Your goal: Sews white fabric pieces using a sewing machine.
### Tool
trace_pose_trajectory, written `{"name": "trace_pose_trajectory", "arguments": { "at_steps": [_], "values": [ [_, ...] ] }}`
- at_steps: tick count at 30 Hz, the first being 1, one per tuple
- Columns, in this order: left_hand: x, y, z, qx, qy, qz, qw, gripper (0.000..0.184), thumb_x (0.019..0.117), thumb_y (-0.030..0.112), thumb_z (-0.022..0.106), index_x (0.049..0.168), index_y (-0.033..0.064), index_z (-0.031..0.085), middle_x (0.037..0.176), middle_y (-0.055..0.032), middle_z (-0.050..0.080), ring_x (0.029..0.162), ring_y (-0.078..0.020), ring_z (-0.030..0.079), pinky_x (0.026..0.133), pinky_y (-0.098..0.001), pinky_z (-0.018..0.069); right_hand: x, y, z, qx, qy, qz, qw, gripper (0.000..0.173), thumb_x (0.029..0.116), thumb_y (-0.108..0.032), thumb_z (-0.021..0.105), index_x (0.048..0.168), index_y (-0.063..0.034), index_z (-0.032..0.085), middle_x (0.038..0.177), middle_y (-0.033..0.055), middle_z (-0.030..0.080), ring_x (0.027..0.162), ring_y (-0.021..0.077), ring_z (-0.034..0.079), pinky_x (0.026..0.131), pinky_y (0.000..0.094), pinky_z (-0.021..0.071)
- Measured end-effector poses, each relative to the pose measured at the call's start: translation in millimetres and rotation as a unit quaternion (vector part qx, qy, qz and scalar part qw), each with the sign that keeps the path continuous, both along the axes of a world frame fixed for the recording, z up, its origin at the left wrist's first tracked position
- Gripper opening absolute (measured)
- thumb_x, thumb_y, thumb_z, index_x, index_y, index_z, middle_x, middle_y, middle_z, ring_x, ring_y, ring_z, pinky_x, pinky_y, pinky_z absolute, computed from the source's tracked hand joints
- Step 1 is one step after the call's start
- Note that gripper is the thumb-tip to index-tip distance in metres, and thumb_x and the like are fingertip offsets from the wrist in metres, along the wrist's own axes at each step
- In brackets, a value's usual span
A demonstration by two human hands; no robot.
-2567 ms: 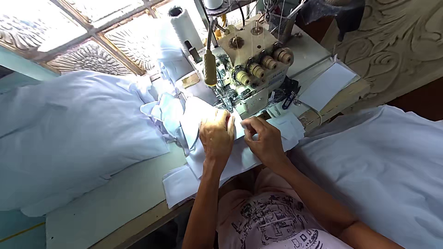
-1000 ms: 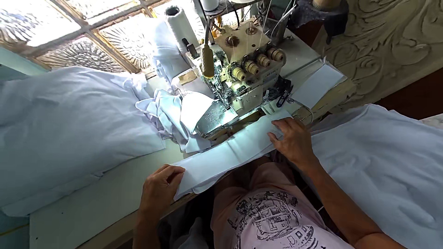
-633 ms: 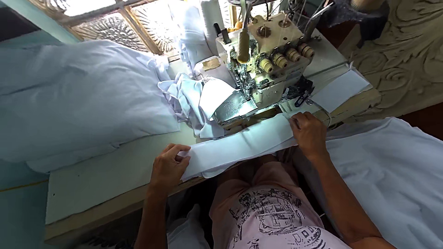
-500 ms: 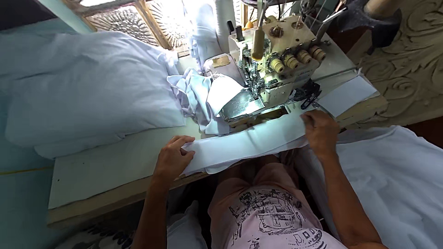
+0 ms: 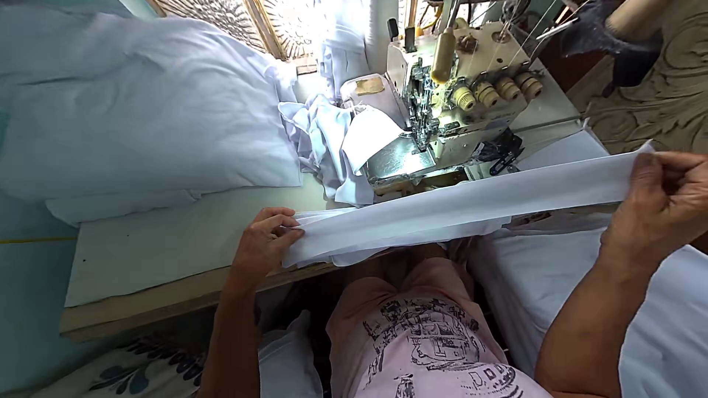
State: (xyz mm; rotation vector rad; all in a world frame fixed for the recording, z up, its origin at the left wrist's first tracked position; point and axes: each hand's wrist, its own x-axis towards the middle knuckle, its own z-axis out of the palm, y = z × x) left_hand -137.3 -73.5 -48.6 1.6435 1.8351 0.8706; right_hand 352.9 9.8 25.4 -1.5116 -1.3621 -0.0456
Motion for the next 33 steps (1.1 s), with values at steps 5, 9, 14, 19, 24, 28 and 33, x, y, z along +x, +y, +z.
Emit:
{"name": "trace_pose_trajectory", "arguments": {
  "at_steps": [5, 9, 14, 19, 24, 28, 33],
  "values": [
    [-46, -22, -4, 0.030, -0.190, 0.039, 0.981, 0.021, 0.1032, 0.015, 0.049, 0.108, 0.0066, 0.067, 0.118, 0.0023, 0.068, 0.106, -0.0055, 0.066, 0.095, -0.0302, 0.0553, -27, 1, -15, -0.130, 0.007, 0.095, 0.987, 0.027, 0.1019, -0.018, 0.058, 0.111, 0.0071, 0.062, 0.092, 0.0144, 0.063, 0.077, 0.0131, 0.059, 0.073, 0.0322, 0.0515],
    [-102, -40, 15, 0.113, -0.234, 0.172, 0.950, 0.014, 0.1077, 0.024, 0.050, 0.109, 0.0256, 0.063, 0.096, 0.0205, 0.069, 0.087, 0.0063, 0.066, 0.082, -0.0177, 0.0572, -84, -7, -38, -0.235, 0.069, 0.229, 0.942, 0.016, 0.0996, -0.009, 0.060, 0.105, 0.0048, 0.066, 0.087, 0.0136, 0.068, 0.071, 0.0177, 0.066, 0.068, 0.0405, 0.0585],
    [-94, -51, 81, 0.232, -0.183, 0.259, 0.919, 0.017, 0.1048, 0.016, 0.054, 0.119, 0.0217, 0.061, 0.097, 0.0202, 0.064, 0.085, 0.0083, 0.062, 0.079, -0.0132, 0.0531, -146, -14, -59, -0.280, 0.159, 0.314, 0.893, 0.014, 0.0926, -0.006, 0.073, 0.101, -0.0009, 0.062, 0.070, 0.0052, 0.065, 0.055, 0.0088, 0.060, 0.054, 0.0266, 0.0519],
    [-9, -12, 103, 0.267, -0.180, 0.015, 0.947, 0.011, 0.1024, 0.019, 0.059, 0.109, 0.0253, 0.065, 0.096, 0.0211, 0.066, 0.080, 0.0090, 0.062, 0.070, -0.0095, 0.0515, -154, -13, -63, -0.278, 0.165, 0.302, 0.897, 0.019, 0.0883, -0.003, 0.078, 0.096, -0.0028, 0.060, 0.069, 0.0033, 0.064, 0.055, 0.0049, 0.058, 0.054, 0.0217, 0.0492],
    [112, 34, 54, 0.061, -0.086, -0.225, 0.969, 0.027, 0.0881, -0.005, 0.060, 0.113, -0.0009, 0.068, 0.094, -0.0066, 0.069, 0.074, -0.0093, 0.063, 0.067, -0.0278, 0.0550, -151, -16, -68, -0.240, 0.157, 0.343, 0.894, 0.009, 0.0879, 0.004, 0.071, 0.091, -0.0018, 0.065, 0.078, 0.0027, 0.065, 0.063, 0.0029, 0.057, 0.060, 0.0197, 0.0494],
    [141, 53, 23, -0.022, -0.008, -0.214, 0.977, 0.030, 0.0935, -0.010, 0.054, 0.118, -0.0004, 0.068, 0.088, -0.0130, 0.069, 0.074, -0.0228, 0.066, 0.069, -0.0439, 0.0561, -152, -17, -73, -0.225, 0.136, 0.350, 0.899, 0.012, 0.0889, 0.007, 0.066, 0.090, -0.0016, 0.073, 0.083, 0.0051, 0.069, 0.071, 0.0074, 0.061, 0.066, 0.0249, 0.0517],
    [144, 50, 19, 0.055, -0.016, -0.176, 0.983, 0.013, 0.0998, 0.004, 0.059, 0.104, 0.0020, 0.070, 0.082, -0.0056, 0.073, 0.070, -0.0121, 0.068, 0.069, -0.0322, 0.0567, -160, -20, -76, -0.189, 0.104, 0.358, 0.909, 0.026, 0.0893, 0.011, 0.060, 0.103, -0.0019, 0.078, 0.104, 0.0120, 0.073, 0.088, 0.0172, 0.068, 0.077, 0.0329, 0.0562]
  ]
}}
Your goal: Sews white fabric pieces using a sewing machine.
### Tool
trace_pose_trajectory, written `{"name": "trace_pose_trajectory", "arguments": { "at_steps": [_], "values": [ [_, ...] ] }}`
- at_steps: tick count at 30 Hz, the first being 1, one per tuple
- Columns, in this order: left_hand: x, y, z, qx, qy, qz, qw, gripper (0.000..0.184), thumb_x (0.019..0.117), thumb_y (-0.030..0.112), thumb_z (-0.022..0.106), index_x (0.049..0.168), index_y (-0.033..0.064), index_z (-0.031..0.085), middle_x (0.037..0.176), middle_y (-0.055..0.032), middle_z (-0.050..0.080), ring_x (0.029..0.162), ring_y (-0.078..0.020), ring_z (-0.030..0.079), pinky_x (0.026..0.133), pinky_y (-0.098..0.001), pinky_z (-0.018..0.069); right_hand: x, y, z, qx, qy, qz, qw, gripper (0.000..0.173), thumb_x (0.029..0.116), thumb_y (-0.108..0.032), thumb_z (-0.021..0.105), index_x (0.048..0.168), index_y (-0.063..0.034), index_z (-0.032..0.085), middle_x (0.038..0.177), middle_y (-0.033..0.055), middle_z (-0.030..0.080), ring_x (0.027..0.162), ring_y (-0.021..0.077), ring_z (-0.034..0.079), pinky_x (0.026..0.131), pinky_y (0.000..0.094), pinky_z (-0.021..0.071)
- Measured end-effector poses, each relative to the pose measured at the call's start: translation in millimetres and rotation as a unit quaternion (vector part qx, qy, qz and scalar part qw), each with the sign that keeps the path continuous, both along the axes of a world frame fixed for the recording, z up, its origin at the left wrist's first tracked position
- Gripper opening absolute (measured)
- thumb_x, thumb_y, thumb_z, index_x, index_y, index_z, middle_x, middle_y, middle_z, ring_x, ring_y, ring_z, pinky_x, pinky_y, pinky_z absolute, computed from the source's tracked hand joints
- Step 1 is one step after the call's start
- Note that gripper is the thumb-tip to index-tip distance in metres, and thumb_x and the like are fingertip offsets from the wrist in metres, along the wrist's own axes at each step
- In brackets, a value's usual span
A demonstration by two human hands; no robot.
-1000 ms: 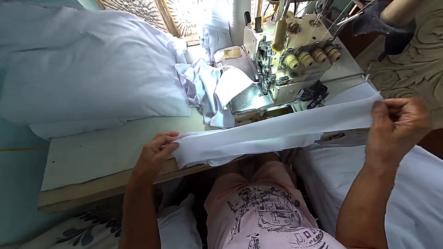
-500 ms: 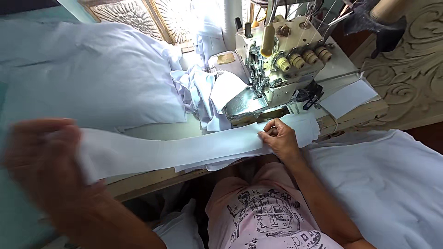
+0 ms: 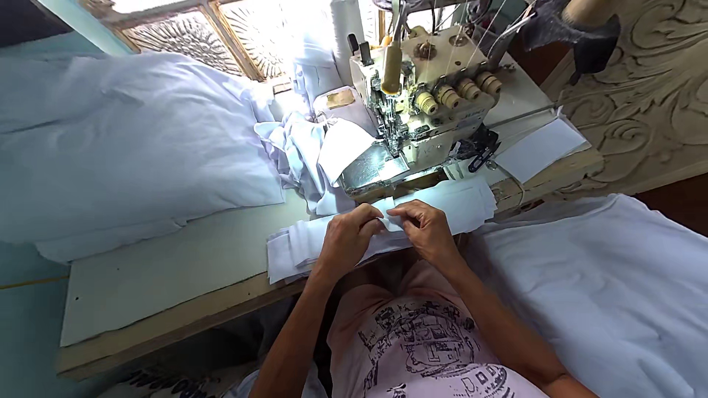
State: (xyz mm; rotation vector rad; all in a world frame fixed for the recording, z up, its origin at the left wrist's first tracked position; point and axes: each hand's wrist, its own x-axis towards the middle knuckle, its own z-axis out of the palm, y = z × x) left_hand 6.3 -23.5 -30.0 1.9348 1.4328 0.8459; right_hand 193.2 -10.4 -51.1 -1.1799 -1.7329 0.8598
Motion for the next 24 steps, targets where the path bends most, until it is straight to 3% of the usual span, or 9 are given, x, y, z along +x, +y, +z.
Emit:
{"name": "trace_pose_trajectory", "arguments": {
  "at_steps": [2, 6, 9, 12, 14, 17, 21, 24],
  "values": [
    [-3, -3, 4, 0.035, -0.010, 0.000, 0.999, 0.014, 0.1002, 0.008, 0.060, 0.102, 0.0022, 0.073, 0.083, -0.0049, 0.073, 0.071, -0.0093, 0.070, 0.070, -0.0275, 0.0591, -2, -2, 1, 0.027, -0.021, 0.001, 0.999, 0.029, 0.0892, 0.011, 0.060, 0.108, -0.0020, 0.077, 0.111, 0.0137, 0.073, 0.093, 0.0212, 0.070, 0.078, 0.0370, 0.0576],
    [-13, -4, 26, 0.105, -0.026, 0.004, 0.994, 0.010, 0.0903, 0.010, 0.071, 0.094, 0.0031, 0.076, 0.085, -0.0015, 0.064, 0.079, -0.0040, 0.060, 0.073, -0.0180, 0.0503, -3, -9, 10, 0.147, -0.041, 0.005, 0.988, 0.028, 0.0887, 0.001, 0.058, 0.109, -0.0004, 0.077, 0.113, 0.0159, 0.073, 0.100, 0.0268, 0.071, 0.082, 0.0400, 0.0577],
    [-21, -1, 43, 0.109, -0.066, -0.025, 0.992, 0.006, 0.0835, 0.008, 0.075, 0.087, 0.0039, 0.073, 0.104, -0.0019, 0.065, 0.102, -0.0044, 0.060, 0.088, -0.0187, 0.0500, -5, -13, 17, 0.190, -0.004, 0.023, 0.981, 0.028, 0.0917, -0.021, 0.064, 0.104, 0.0000, 0.078, 0.109, 0.0142, 0.074, 0.099, 0.0228, 0.071, 0.082, 0.0351, 0.0575],
    [-25, 4, 50, 0.063, -0.096, -0.072, 0.991, 0.003, 0.0840, 0.004, 0.070, 0.085, 0.0051, 0.068, 0.121, -0.0032, 0.069, 0.114, -0.0054, 0.064, 0.097, -0.0234, 0.0532, -13, -17, 21, 0.199, 0.040, 0.024, 0.979, 0.028, 0.0831, -0.024, 0.079, 0.097, -0.0004, 0.078, 0.102, 0.0113, 0.074, 0.095, 0.0140, 0.071, 0.079, 0.0261, 0.0587],
    [-28, 7, 48, 0.036, -0.119, -0.089, 0.988, 0.005, 0.0876, 0.004, 0.065, 0.089, 0.0065, 0.069, 0.112, -0.0015, 0.074, 0.109, -0.0069, 0.068, 0.094, -0.0262, 0.0553, -19, -18, 20, 0.209, 0.056, 0.022, 0.976, 0.022, 0.0801, -0.016, 0.081, 0.094, 0.0005, 0.078, 0.100, 0.0114, 0.075, 0.093, 0.0117, 0.072, 0.077, 0.0226, 0.0583],
    [-29, 5, 45, 0.009, -0.177, -0.074, 0.981, 0.010, 0.0891, 0.001, 0.064, 0.093, 0.0079, 0.070, 0.094, 0.0029, 0.073, 0.090, -0.0048, 0.069, 0.083, -0.0225, 0.0579, -24, -19, 21, 0.194, 0.075, 0.026, 0.978, 0.016, 0.0797, -0.009, 0.080, 0.093, 0.0004, 0.077, 0.101, 0.0112, 0.074, 0.094, 0.0109, 0.072, 0.078, 0.0217, 0.0585],
    [-31, 2, 49, -0.015, -0.259, -0.031, 0.965, 0.019, 0.0887, -0.005, 0.063, 0.092, 0.0124, 0.070, 0.089, 0.0062, 0.073, 0.080, -0.0017, 0.068, 0.073, -0.0181, 0.0573, -24, -19, 23, 0.145, 0.095, 0.058, 0.983, 0.020, 0.0804, -0.013, 0.081, 0.096, -0.0011, 0.077, 0.109, 0.0106, 0.074, 0.101, 0.0117, 0.071, 0.082, 0.0253, 0.0593],
    [-31, 1, 50, 0.001, -0.273, -0.021, 0.962, 0.020, 0.0876, -0.004, 0.063, 0.090, 0.0150, 0.069, 0.090, 0.0071, 0.073, 0.081, -0.0014, 0.068, 0.074, -0.0179, 0.0572, -23, -19, 25, 0.119, 0.095, 0.066, 0.986, 0.029, 0.0778, -0.021, 0.083, 0.097, -0.0012, 0.075, 0.109, 0.0097, 0.073, 0.102, 0.0106, 0.070, 0.083, 0.0252, 0.0587]
  ]
}}
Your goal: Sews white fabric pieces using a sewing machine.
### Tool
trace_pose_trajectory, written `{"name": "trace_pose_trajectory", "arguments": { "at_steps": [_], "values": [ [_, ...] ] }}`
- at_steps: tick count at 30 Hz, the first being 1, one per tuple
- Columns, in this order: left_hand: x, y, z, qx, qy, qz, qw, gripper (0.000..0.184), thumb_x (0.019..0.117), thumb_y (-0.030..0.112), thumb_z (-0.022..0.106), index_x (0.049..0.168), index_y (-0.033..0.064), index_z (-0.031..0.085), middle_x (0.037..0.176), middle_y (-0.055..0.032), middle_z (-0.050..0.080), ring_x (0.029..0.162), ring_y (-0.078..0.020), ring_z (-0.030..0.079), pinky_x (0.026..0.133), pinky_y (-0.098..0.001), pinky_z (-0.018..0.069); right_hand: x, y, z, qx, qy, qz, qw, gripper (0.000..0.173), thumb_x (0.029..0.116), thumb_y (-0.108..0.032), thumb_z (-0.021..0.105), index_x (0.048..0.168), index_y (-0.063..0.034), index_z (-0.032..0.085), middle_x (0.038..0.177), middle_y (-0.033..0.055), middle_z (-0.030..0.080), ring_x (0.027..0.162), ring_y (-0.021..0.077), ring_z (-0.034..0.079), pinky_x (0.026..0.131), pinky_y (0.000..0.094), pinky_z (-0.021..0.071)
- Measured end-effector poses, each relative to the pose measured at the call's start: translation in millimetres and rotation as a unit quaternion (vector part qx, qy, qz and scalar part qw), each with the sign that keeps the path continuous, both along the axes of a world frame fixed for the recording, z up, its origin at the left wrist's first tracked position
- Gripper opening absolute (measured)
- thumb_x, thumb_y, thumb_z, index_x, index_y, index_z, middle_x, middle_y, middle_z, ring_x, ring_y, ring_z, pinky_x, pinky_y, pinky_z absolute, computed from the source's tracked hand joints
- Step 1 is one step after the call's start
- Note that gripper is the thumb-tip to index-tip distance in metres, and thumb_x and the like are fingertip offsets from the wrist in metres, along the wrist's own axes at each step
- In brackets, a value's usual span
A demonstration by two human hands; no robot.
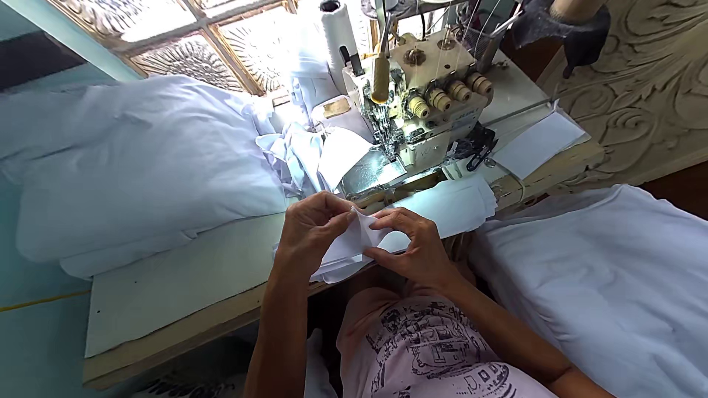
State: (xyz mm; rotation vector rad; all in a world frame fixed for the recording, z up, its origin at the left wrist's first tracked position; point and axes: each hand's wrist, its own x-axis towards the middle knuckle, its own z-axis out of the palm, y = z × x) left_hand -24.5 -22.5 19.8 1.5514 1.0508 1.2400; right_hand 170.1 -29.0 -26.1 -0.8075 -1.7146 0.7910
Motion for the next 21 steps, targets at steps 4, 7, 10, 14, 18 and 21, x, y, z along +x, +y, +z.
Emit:
{"name": "trace_pose_trajectory", "arguments": {
  "at_steps": [4, 7, 10, 14, 18, 21],
  "values": [
    [9, -3, -2, 0.055, 0.069, 0.032, 0.996, 0.017, 0.0826, -0.004, 0.066, 0.090, 0.0114, 0.066, 0.092, 0.0066, 0.073, 0.088, -0.0015, 0.069, 0.080, -0.0192, 0.0576, -3, 1, 2, -0.001, -0.038, -0.004, 0.999, 0.042, 0.0755, -0.033, 0.086, 0.097, -0.0005, 0.071, 0.105, 0.0115, 0.072, 0.099, 0.0139, 0.069, 0.078, 0.0274, 0.0575],
    [17, -6, -3, 0.087, 0.118, 0.045, 0.988, 0.012, 0.0812, -0.001, 0.068, 0.089, 0.0073, 0.067, 0.095, 0.0054, 0.073, 0.093, -0.0002, 0.069, 0.085, -0.0191, 0.0572, -5, 1, 3, 0.005, -0.040, -0.019, 0.999, 0.031, 0.0765, -0.021, 0.083, 0.093, 0.0015, 0.069, 0.099, 0.0128, 0.071, 0.093, 0.0157, 0.070, 0.074, 0.0277, 0.0571],
    [16, -6, -4, 0.083, 0.106, 0.039, 0.990, 0.014, 0.0806, -0.003, 0.069, 0.089, 0.0072, 0.069, 0.096, 0.0048, 0.074, 0.093, -0.0009, 0.070, 0.084, -0.0189, 0.0578, -4, 2, 2, -0.001, -0.020, -0.027, 0.999, 0.010, 0.0791, -0.006, 0.074, 0.086, 0.0002, 0.070, 0.094, 0.0110, 0.072, 0.089, 0.0135, 0.071, 0.073, 0.0256, 0.0576],
    [5, -1, -5, 0.042, 0.004, 0.015, 0.999, 0.021, 0.0855, -0.003, 0.067, 0.091, 0.0171, 0.070, 0.095, 0.0078, 0.075, 0.089, -0.0035, 0.071, 0.079, -0.0207, 0.0590, 7, 2, 2, -0.010, -0.003, -0.022, 1.000, 0.006, 0.0812, -0.003, 0.072, 0.086, 0.0000, 0.074, 0.093, 0.0085, 0.073, 0.086, 0.0089, 0.070, 0.076, 0.0213, 0.0579],
    [0, 3, -10, 0.012, -0.084, 0.013, 0.996, 0.021, 0.0882, -0.002, 0.068, 0.090, 0.0189, 0.071, 0.093, 0.0057, 0.075, 0.088, -0.0055, 0.072, 0.079, -0.0222, 0.0597, 12, 1, 2, -0.016, 0.002, -0.009, 1.000, 0.007, 0.0816, -0.002, 0.073, 0.088, -0.0006, 0.075, 0.094, 0.0071, 0.074, 0.090, 0.0076, 0.070, 0.078, 0.0212, 0.0585],
    [2, 5, -13, 0.008, -0.107, 0.005, 0.994, 0.021, 0.0886, -0.002, 0.067, 0.091, 0.0186, 0.072, 0.093, 0.0049, 0.075, 0.088, -0.0060, 0.072, 0.080, -0.0229, 0.0597, 9, 2, 1, -0.008, -0.011, -0.019, 1.000, 0.010, 0.0795, -0.003, 0.077, 0.089, -0.0003, 0.076, 0.096, 0.0085, 0.074, 0.091, 0.0098, 0.071, 0.079, 0.0228, 0.0588]
  ]
}}
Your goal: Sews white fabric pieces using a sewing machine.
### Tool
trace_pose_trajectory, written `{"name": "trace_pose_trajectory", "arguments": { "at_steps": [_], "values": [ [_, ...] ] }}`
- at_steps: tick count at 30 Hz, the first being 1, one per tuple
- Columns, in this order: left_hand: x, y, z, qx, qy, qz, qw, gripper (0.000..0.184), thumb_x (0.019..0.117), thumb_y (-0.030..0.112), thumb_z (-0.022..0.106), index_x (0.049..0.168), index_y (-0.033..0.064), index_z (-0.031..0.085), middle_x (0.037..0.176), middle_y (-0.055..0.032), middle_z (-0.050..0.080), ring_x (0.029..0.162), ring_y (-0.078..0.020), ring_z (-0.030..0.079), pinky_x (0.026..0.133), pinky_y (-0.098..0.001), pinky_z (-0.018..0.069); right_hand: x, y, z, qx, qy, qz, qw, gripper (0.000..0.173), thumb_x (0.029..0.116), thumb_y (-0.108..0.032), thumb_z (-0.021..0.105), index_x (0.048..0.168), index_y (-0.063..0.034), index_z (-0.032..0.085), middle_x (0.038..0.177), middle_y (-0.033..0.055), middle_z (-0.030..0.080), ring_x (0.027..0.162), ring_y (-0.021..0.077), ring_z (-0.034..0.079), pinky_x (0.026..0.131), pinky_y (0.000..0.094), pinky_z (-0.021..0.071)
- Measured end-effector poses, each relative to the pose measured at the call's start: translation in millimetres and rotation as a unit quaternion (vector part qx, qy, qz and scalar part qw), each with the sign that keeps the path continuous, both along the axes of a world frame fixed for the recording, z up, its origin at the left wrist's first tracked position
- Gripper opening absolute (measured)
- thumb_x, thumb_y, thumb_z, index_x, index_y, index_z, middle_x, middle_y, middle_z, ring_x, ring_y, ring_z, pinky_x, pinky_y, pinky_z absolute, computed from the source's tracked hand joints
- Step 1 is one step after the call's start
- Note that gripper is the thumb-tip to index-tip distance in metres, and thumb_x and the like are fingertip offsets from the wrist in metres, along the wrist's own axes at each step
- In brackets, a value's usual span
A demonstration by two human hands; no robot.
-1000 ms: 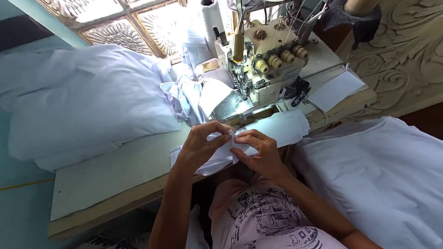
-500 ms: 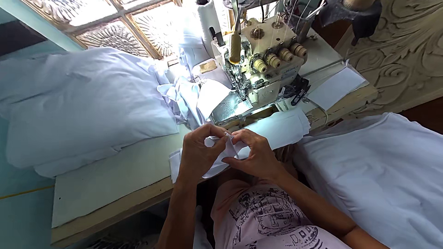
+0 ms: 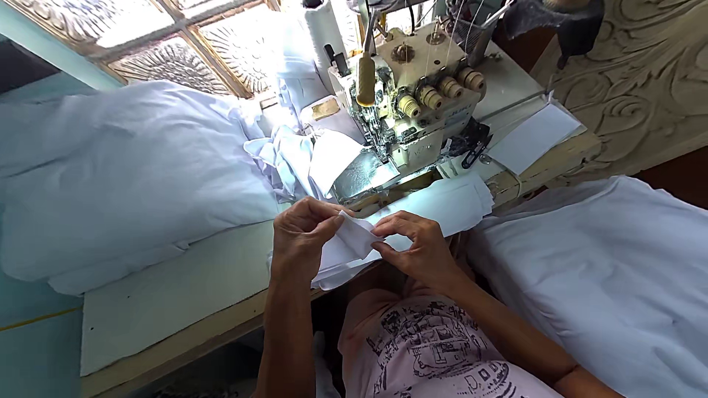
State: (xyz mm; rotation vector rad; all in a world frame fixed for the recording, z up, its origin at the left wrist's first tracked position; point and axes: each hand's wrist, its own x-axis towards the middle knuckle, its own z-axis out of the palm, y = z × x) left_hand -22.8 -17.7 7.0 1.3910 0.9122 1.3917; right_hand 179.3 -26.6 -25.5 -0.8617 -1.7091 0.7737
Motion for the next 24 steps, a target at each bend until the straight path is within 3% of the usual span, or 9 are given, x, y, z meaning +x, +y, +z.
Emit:
{"name": "trace_pose_trajectory", "arguments": {
  "at_steps": [8, 12, 14, 17, 19, 21, 24],
  "values": [
    [-1, 3, -4, -0.004, -0.039, -0.002, 0.999, 0.024, 0.0877, -0.005, 0.066, 0.092, 0.0180, 0.072, 0.091, 0.0032, 0.076, 0.087, -0.0070, 0.073, 0.080, -0.0241, 0.0603, 0, -1, 0, -0.006, 0.007, -0.013, 1.000, 0.003, 0.0807, -0.003, 0.075, 0.083, -0.0018, 0.075, 0.092, 0.0062, 0.074, 0.087, 0.0061, 0.070, 0.076, 0.0192, 0.0571],
    [8, 11, -7, 0.015, 0.020, 0.037, 0.999, 0.028, 0.0916, -0.007, 0.060, 0.103, 0.0172, 0.067, 0.095, 0.0076, 0.074, 0.088, -0.0041, 0.071, 0.082, -0.0225, 0.0596, -3, 1, -1, 0.007, -0.008, -0.055, 0.998, 0.004, 0.0790, -0.003, 0.076, 0.080, -0.0020, 0.072, 0.086, 0.0062, 0.073, 0.082, 0.0073, 0.070, 0.072, 0.0188, 0.0565],
    [17, 22, -8, 0.045, 0.095, 0.091, 0.990, 0.024, 0.0905, -0.007, 0.060, 0.106, 0.0108, 0.062, 0.094, 0.0074, 0.072, 0.086, -0.0023, 0.070, 0.081, -0.0214, 0.0590, -5, 7, 1, 0.029, -0.040, -0.083, 0.995, 0.004, 0.0798, -0.002, 0.075, 0.081, -0.0011, 0.071, 0.084, 0.0084, 0.073, 0.078, 0.0117, 0.071, 0.069, 0.0232, 0.0581],
    [32, 50, -5, 0.080, 0.223, 0.186, 0.954, 0.018, 0.0891, -0.003, 0.066, 0.107, -0.0065, 0.062, 0.091, -0.0052, 0.070, 0.080, -0.0012, 0.065, 0.076, -0.0184, 0.0546, -6, 23, 4, 0.054, -0.095, -0.123, 0.986, 0.007, 0.0838, -0.001, 0.074, 0.084, -0.0001, 0.068, 0.079, 0.0107, 0.070, 0.071, 0.0178, 0.069, 0.061, 0.0300, 0.0558],
    [41, 71, -3, 0.101, 0.288, 0.210, 0.929, 0.019, 0.0897, -0.002, 0.065, 0.106, -0.0102, 0.064, 0.094, -0.0147, 0.070, 0.081, -0.0072, 0.066, 0.078, -0.0209, 0.0537, -4, 35, 9, 0.066, -0.126, -0.155, 0.978, 0.009, 0.0867, -0.004, 0.074, 0.089, -0.0006, 0.066, 0.078, 0.0107, 0.068, 0.068, 0.0197, 0.068, 0.056, 0.0322, 0.0535],
    [50, 90, -7, 0.116, 0.340, 0.223, 0.906, 0.016, 0.0901, 0.000, 0.064, 0.104, -0.0068, 0.068, 0.093, -0.0160, 0.071, 0.083, -0.0149, 0.067, 0.079, -0.0279, 0.0536, 0, 43, 13, 0.059, -0.154, -0.170, 0.971, 0.013, 0.0892, -0.005, 0.074, 0.097, -0.0012, 0.063, 0.080, 0.0114, 0.067, 0.067, 0.0225, 0.067, 0.053, 0.0359, 0.0520],
    [60, 100, -7, 0.136, 0.435, 0.205, 0.866, 0.011, 0.0915, 0.001, 0.065, 0.098, -0.0049, 0.071, 0.091, -0.0205, 0.072, 0.088, -0.0328, 0.071, 0.082, -0.0479, 0.0544, 4, 52, 12, 0.040, -0.168, -0.189, 0.967, 0.016, 0.0887, -0.006, 0.075, 0.098, -0.0023, 0.062, 0.078, 0.0108, 0.065, 0.063, 0.0225, 0.064, 0.049, 0.0365, 0.0486]
  ]
}}
